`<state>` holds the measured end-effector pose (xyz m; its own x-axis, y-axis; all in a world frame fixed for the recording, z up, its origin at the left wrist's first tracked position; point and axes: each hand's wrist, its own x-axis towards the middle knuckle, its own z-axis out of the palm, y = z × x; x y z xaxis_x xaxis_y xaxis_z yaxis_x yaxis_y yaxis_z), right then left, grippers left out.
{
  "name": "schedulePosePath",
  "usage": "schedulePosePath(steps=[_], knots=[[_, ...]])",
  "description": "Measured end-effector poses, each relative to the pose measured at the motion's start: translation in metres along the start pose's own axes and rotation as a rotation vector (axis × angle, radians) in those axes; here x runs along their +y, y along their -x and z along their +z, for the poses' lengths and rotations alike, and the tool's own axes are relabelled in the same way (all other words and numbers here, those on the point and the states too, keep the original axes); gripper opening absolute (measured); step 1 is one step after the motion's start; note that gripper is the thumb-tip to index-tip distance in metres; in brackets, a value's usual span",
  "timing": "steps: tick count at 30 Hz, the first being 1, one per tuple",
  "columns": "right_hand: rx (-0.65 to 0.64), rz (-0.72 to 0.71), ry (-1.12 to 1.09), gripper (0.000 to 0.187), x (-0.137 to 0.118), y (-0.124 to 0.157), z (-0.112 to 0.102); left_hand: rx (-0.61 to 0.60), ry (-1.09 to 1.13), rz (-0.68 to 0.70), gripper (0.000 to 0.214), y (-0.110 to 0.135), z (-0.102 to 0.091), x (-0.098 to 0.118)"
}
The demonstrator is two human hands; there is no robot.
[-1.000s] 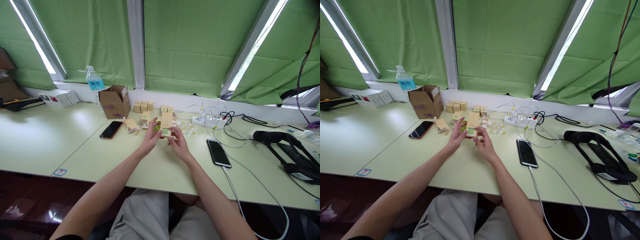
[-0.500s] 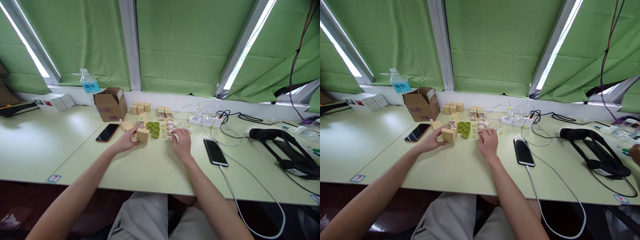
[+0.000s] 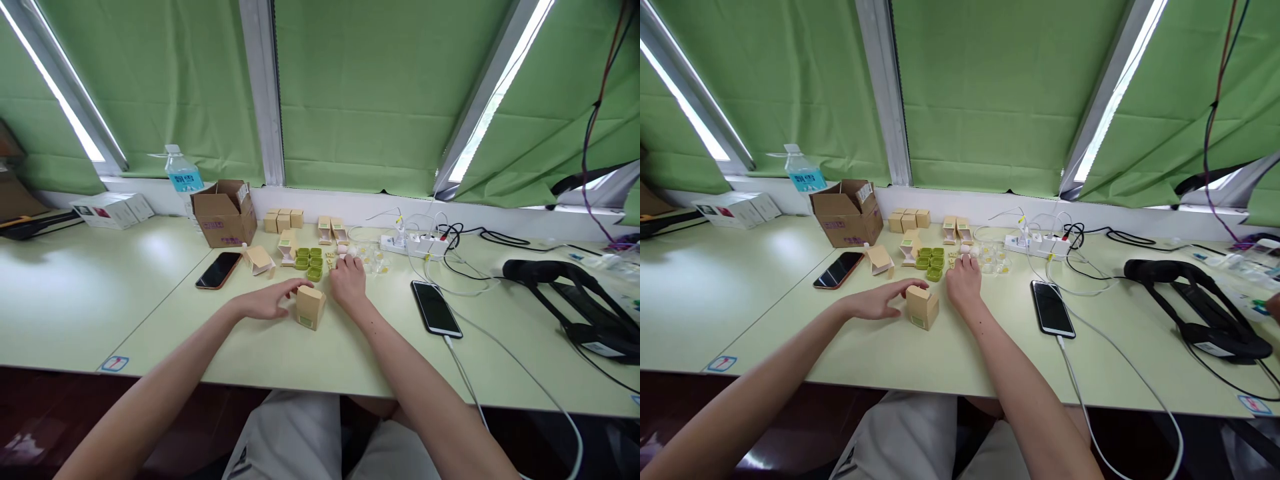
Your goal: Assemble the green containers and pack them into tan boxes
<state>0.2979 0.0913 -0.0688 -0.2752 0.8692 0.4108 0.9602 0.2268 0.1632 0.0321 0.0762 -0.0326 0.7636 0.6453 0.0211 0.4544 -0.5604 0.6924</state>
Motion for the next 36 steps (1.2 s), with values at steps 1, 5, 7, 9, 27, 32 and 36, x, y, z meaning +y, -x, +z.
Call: schedulePosePath(steps=[1,5,7,9,27,32,36], knots=[[-0.001,-0.003,0.002,0.027,-0.001,-0.002,0.003,0.032,-0.020,0.023,0.081,-0.003,-0.005,-0.004],[0.019,-0.018,-0.010,0.030,-0.005,-0.006,0.008,0.319,-0.172,-0.064,0.047,-0.030,-0.011,-0.014],[0.034,-0.028,-0.017,0.029,-0.006,-0.005,0.007,0.400,-0.300,-0.146,0.040,-0.048,-0.005,-0.016],[0.066,-0.034,-0.050,0.027,-0.005,-0.004,0.004,0.421,-0.437,-0.222,0.042,-0.067,0.003,-0.015],[0.245,0.531,-1.670,0.048,0.012,0.019,0.003,0.498,-0.802,-0.426,0.051,-0.108,0.043,-0.023],[0.305,0.546,-1.676,0.043,0.015,0.020,0.001,0.563,-0.629,-0.349,0.038,-0.100,0.042,-0.024],[0.377,0.469,-1.606,0.031,0.013,0.021,-0.005,0.634,-0.169,-0.166,0.044,-0.088,0.032,-0.020]])
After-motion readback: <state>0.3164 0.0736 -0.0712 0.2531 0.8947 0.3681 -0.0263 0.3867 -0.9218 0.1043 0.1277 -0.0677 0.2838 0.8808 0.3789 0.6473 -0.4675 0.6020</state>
